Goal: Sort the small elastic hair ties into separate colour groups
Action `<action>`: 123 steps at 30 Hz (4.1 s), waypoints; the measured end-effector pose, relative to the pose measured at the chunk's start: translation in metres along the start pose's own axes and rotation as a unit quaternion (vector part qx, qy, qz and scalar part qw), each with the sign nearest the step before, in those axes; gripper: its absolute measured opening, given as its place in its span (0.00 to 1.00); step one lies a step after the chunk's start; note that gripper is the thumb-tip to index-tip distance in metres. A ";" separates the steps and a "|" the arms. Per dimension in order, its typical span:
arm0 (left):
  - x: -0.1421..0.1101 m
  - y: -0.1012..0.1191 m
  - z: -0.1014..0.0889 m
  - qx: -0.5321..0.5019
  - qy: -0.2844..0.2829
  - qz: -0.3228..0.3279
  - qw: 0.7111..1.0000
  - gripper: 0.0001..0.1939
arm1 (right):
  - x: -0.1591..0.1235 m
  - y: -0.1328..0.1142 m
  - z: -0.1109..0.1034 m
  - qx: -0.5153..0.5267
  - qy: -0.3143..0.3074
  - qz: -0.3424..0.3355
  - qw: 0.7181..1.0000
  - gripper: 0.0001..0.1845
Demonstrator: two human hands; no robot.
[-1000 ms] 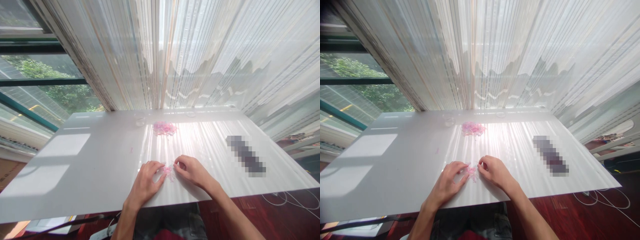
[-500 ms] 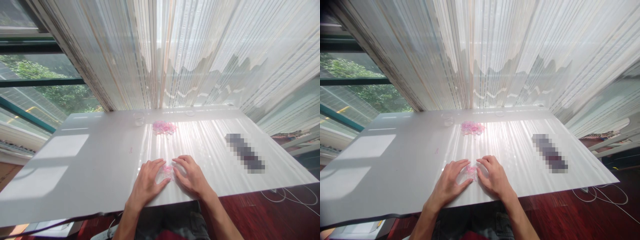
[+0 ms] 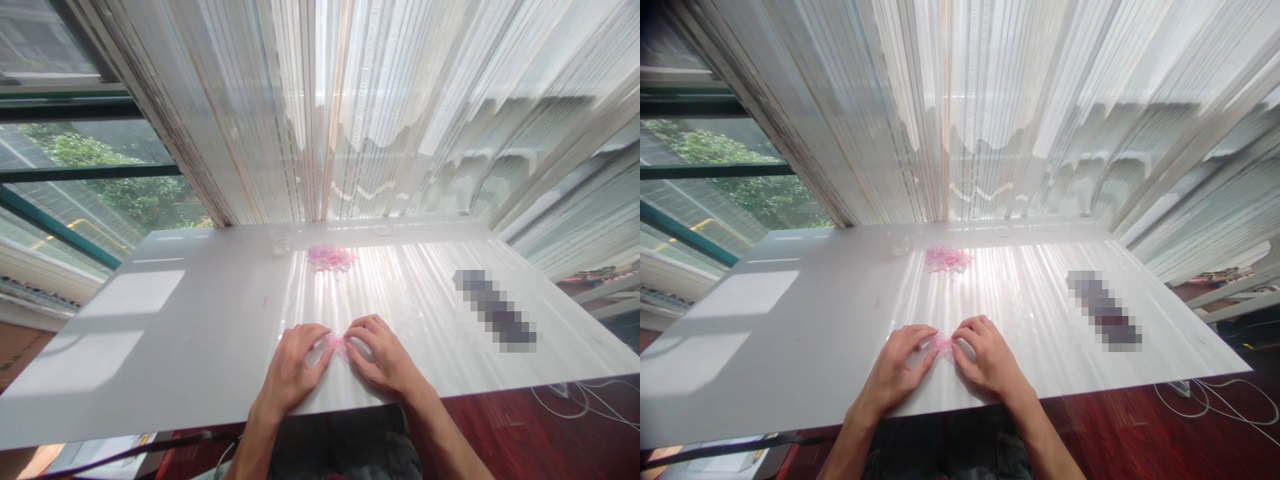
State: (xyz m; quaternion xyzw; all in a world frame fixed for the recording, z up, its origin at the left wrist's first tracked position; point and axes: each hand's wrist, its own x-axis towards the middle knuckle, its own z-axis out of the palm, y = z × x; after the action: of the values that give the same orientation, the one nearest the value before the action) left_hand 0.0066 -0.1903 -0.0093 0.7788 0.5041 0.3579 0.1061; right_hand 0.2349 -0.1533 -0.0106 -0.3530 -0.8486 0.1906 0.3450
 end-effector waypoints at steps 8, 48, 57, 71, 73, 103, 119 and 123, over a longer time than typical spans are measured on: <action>0.001 0.003 -0.003 0.014 -0.027 -0.008 1.000 0.10 | 0.000 0.000 0.001 -0.011 -0.004 -0.011 1.000 0.10; 0.003 0.005 -0.004 -0.016 -0.019 -0.019 1.000 0.09 | 0.001 -0.002 -0.005 -0.008 -0.010 -0.022 1.000 0.14; -0.001 0.003 -0.020 -0.011 -0.030 -0.062 0.998 0.07 | 0.003 -0.002 -0.004 0.003 0.002 -0.025 1.000 0.12; -0.003 0.001 -0.010 0.023 -0.027 -0.047 0.998 0.06 | 0.002 -0.002 -0.003 0.011 0.014 -0.019 1.000 0.11; -0.003 0.000 -0.011 0.016 -0.026 -0.053 0.998 0.06 | 0.002 -0.002 -0.003 0.012 0.016 -0.017 1.000 0.11; 0.001 0.010 0.001 -0.054 0.024 0.020 0.998 0.05 | -0.002 -0.002 -0.001 0.022 0.057 -0.055 0.997 0.06; 0.002 0.013 -0.002 -0.062 0.035 0.017 0.997 0.06 | -0.002 -0.001 0.000 0.027 0.054 -0.047 0.997 0.06; 0.001 0.012 -0.001 -0.048 0.041 0.012 0.998 0.06 | -0.001 -0.001 -0.001 0.027 0.047 -0.042 0.998 0.06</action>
State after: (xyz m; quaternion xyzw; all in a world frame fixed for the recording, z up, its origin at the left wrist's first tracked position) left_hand 0.0148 -0.1956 -0.0016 0.7635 0.4811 0.4141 0.1187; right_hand 0.2351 -0.1545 -0.0096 -0.3166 -0.8400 0.1819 0.4014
